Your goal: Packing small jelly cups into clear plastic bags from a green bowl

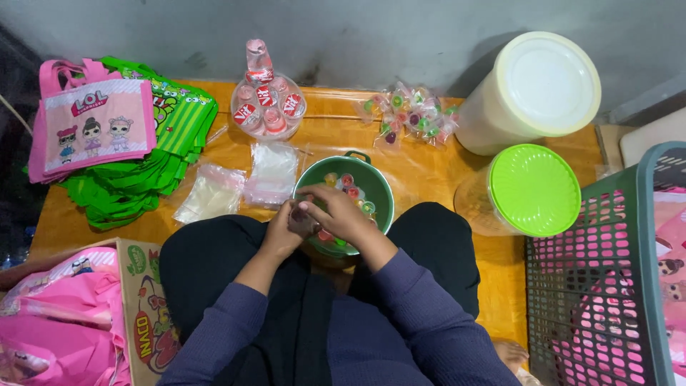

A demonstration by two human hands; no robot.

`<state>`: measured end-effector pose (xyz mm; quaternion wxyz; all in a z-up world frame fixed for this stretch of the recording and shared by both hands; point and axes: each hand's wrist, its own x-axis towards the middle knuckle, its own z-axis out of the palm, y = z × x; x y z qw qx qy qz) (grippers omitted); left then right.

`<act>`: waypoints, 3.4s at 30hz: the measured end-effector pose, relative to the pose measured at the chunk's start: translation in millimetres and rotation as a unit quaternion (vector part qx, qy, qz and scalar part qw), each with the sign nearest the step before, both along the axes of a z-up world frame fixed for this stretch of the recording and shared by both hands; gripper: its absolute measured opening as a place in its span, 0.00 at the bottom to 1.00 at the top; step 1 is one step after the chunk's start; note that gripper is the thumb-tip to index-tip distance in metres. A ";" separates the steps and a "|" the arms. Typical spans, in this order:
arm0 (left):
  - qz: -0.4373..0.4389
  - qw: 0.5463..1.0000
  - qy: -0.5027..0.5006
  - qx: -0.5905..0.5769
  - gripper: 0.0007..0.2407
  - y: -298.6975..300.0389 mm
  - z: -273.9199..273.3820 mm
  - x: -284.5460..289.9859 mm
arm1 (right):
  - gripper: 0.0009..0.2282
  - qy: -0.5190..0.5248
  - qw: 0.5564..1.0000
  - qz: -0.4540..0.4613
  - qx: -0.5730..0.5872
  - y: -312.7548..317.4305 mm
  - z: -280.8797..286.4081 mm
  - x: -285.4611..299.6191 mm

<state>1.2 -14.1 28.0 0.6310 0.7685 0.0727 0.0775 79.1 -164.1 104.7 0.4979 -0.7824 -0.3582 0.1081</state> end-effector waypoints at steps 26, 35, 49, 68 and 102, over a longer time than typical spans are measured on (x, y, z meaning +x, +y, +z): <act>-0.025 0.975 0.121 -0.184 0.20 29.2 -60.8 6.9 | 0.06 0.053 0.990 -0.130 -0.029 -22.8 -77.5 -15.1; 0.034 0.969 0.136 -0.203 0.20 35.1 -70.4 6.9 | 0.12 0.203 0.961 -0.184 -0.048 -23.4 -81.8 -11.7; 0.020 0.965 0.117 -0.236 0.10 28.7 -55.3 8.5 | 0.05 0.205 0.964 -0.163 0.045 -28.5 -85.2 -1.5; 0.034 0.982 0.080 -0.166 0.06 33.7 -51.7 8.0 | 0.04 0.103 0.984 -0.144 0.036 -24.5 -106.2 -0.1; 0.046 0.986 0.093 -0.133 0.04 44.4 -89.7 17.5 | 0.20 0.103 0.994 -0.029 0.018 -21.7 -98.0 14.4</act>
